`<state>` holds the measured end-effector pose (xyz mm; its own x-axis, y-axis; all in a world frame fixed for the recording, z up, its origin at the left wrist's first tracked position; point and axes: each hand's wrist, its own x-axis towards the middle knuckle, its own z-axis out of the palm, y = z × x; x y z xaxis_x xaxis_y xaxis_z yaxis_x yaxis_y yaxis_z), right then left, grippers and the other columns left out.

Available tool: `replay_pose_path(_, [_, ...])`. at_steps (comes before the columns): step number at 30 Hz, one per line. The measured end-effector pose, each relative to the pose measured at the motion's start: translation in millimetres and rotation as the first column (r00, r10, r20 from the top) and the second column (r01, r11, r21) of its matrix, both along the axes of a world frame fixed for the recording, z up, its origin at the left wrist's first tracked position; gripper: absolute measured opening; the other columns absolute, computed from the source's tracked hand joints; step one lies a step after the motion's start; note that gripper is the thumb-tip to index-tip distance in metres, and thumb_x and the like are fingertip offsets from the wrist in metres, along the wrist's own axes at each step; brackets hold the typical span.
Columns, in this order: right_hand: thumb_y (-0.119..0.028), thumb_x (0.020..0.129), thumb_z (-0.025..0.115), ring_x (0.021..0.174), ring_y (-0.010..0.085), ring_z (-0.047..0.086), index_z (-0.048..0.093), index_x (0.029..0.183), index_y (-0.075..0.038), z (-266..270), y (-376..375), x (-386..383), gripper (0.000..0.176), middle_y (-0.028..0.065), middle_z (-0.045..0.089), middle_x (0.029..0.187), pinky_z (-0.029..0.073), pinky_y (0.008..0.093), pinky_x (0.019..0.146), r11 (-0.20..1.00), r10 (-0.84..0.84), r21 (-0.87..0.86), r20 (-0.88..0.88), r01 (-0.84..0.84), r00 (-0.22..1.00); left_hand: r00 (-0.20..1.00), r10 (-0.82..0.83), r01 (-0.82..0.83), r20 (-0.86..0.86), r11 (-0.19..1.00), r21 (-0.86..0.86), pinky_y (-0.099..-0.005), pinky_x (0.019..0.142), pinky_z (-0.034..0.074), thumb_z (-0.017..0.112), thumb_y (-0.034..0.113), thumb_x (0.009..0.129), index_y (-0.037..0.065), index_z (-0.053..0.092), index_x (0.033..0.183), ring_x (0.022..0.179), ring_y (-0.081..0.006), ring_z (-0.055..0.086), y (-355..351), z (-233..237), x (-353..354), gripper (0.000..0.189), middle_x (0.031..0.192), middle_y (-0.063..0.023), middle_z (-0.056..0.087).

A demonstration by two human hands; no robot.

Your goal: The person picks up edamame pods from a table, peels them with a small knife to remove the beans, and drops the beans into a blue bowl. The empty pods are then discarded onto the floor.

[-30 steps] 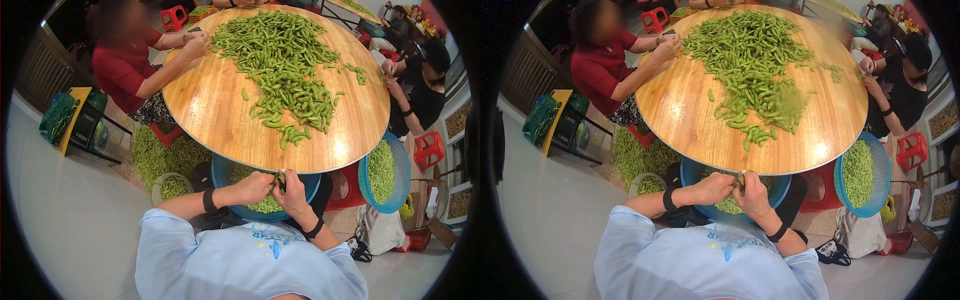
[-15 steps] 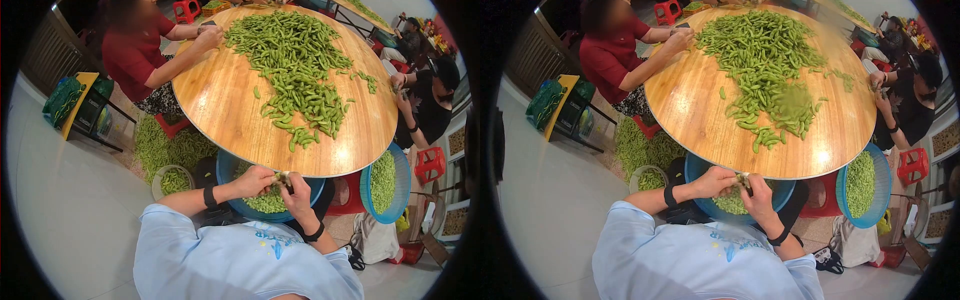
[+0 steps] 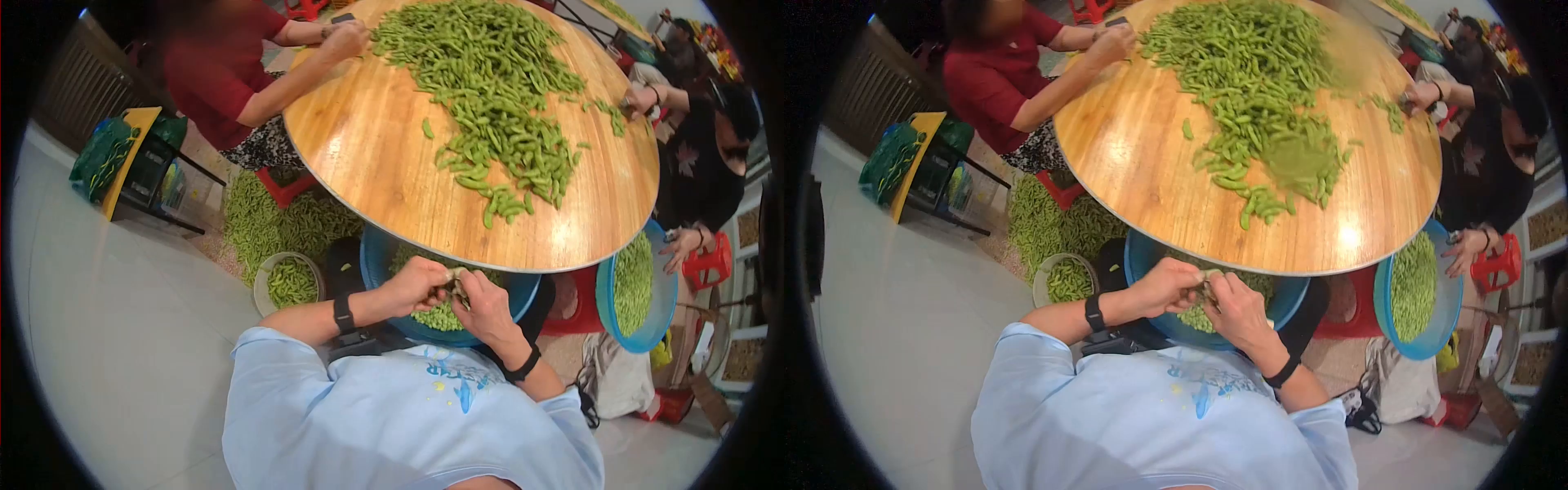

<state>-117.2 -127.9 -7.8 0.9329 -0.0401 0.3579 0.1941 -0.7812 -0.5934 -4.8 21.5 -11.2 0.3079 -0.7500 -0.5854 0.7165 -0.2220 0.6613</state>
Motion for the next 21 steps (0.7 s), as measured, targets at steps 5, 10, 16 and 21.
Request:
replay_pose_path(5, [-0.005, 0.07, 0.068, 0.06, 0.0263, 0.058, 0.059, 0.095, -0.004, -1.5, 5.2, 2.1, 0.026, 0.0093, 0.05, 0.072, 0.047, 0.0352, 0.048, 0.988, 0.115, -0.123, 0.174, -0.094, 0.978, 0.994, 0.076, -0.079, -0.082, 0.996, -0.04, -0.0232, 0.039, 0.029, 0.05, 0.019, 0.095, 0.003, 0.057, 0.084, 0.049, -0.0114, 0.046, 12.5, 3.8, -4.9, 0.021, 0.064, -0.0047, 0.053])
replay_pose_path(10, [-0.005, 0.076, 0.068, 0.059, 0.0272, 0.057, 0.059, 0.092, -0.002, -7.4, 6.0, -6.5, 0.019, 0.0109, 0.049, 0.07, 0.046, 0.0354, 0.049, 0.986, 0.131, 0.093, 0.104, -0.141, 0.986, 0.56, -0.169, -0.051, 0.811, 0.97, 0.238, -0.0314, 0.049, 0.045, 0.054, 0.011, 0.088, 0.004, 0.063, 0.089, 0.054, -0.0213, 0.054, 40.1, 23.1, 5.7, 0.012, 0.068, -0.0076, 0.057])
replay_pose_path(16, [-0.008, 0.082, 0.066, 0.057, 0.0201, 0.059, 0.058, 0.085, 0.0, -28.5, -0.8, -11.4, 0.012, 0.0109, 0.061, 0.08, 0.044, 0.0282, 0.046, 0.829, 0.116, 0.544, 0.066, -0.133, 0.991, -0.495, -0.701, -0.384, 0.514, 0.707, 0.594, -0.0414, 0.075, 0.049, 0.062, 0.002, 0.072, 0.003, 0.062, 0.089, 0.086, -0.0366, 0.057, 93.3, 65.2, 60.4, 0.018, 0.091, -0.0173, 0.058])
replay_pose_path(21, [-0.013, 0.095, 0.052, 0.049, 0.0088, 0.052, 0.054, 0.082, -0.002, -8.4, -9.5, -14.9, 0.017, 0.0086, 0.062, 0.076, 0.038, 0.0219, 0.04, 0.399, 0.237, 0.879, -0.373, 0.26, 0.897, -0.296, -0.295, -0.037, 0.908, 0.954, 0.297, -0.043, 0.076, 0.048, 0.061, 0.011, 0.08, 0.0, 0.063, 0.092, 0.083, -0.0378, 0.058, 21.6, 72.1, 108.0, 0.017, 0.084, -0.0204, 0.059])
